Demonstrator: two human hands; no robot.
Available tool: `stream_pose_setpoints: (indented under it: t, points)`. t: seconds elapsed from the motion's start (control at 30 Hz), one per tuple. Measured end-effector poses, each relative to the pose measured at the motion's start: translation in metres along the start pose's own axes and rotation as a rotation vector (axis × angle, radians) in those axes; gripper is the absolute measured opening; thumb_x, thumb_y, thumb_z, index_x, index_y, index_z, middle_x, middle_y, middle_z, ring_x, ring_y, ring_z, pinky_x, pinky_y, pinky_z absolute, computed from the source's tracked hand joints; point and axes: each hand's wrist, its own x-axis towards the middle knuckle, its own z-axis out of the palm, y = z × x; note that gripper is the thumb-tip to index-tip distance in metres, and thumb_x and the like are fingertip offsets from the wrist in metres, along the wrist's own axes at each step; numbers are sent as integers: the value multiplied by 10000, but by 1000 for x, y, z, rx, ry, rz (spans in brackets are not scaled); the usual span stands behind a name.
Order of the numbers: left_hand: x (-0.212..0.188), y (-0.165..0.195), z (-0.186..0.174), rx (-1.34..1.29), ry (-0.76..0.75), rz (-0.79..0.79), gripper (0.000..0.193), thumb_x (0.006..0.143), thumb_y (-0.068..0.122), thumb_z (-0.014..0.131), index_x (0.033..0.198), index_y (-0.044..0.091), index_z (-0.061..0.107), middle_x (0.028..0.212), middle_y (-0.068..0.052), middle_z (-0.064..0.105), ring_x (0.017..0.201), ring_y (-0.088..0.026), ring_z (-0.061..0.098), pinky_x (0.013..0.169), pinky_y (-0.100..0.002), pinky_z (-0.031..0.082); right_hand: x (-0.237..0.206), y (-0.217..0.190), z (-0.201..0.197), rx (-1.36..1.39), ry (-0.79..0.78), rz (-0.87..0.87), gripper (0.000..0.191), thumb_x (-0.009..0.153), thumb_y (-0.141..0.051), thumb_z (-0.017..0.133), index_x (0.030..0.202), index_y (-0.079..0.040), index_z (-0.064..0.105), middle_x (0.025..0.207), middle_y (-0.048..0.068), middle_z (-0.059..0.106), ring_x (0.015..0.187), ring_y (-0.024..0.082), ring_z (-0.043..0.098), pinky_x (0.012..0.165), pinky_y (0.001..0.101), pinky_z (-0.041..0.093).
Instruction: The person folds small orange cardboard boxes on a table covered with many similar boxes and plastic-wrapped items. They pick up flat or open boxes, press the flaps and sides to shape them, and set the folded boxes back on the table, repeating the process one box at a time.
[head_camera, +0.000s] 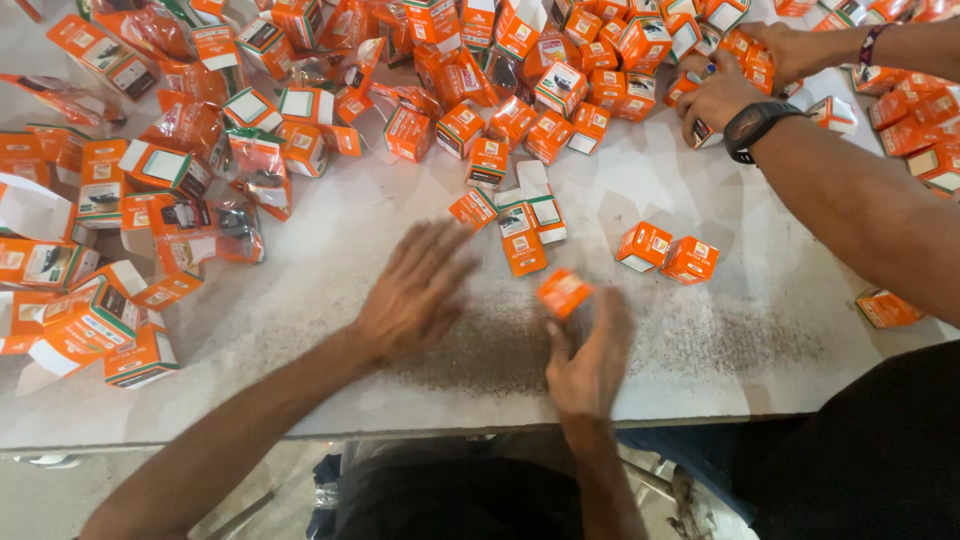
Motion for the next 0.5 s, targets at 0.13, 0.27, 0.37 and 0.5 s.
stream_pose_setpoints:
  t: [0.13, 0.27, 0.37, 0.5]
  points:
    - [44, -18, 15, 4, -7, -325, 585, 894, 213, 680, 1414, -7, 527, 1440, -264, 549, 1203, -455, 588, 987, -527, 484, 14, -6, -8, -64, 42, -157, 818, 891, -295, 753, 1498, 49, 327, 1540, 368, 307, 1423, 590, 322, 1152, 690, 310]
    - [50, 4, 22, -446, -135, -798, 433, 933, 298, 651, 1306, 79, 630, 952, -205, 753, 808, -358, 738, 758, -423, 574, 16, -19, 7, -77, -90, -312, 753, 919, -216, 726, 1512, 34, 334, 1534, 360, 334, 1410, 595, 353, 1161, 684, 338]
    - [27, 25, 12, -793, -296, -848, 323, 1031, 267, 633, 1041, -50, 692, 798, -237, 673, 803, -440, 655, 655, -454, 524, 19, -19, 15, -71, -65, -362, 620, 957, -33, 638, 1511, 23, 365, 1549, 344, 415, 1424, 543, 448, 1202, 622, 390]
    - [-15, -4, -49, -406, -179, -572, 264, 997, 234, 582, 1064, 13, 709, 951, -141, 754, 847, -318, 739, 755, -392, 565, 15, -15, 16, 309, -242, -181, 603, 891, -115, 680, 1447, 15, 486, 1370, 235, 602, 1267, 432, 599, 1077, 520, 483]
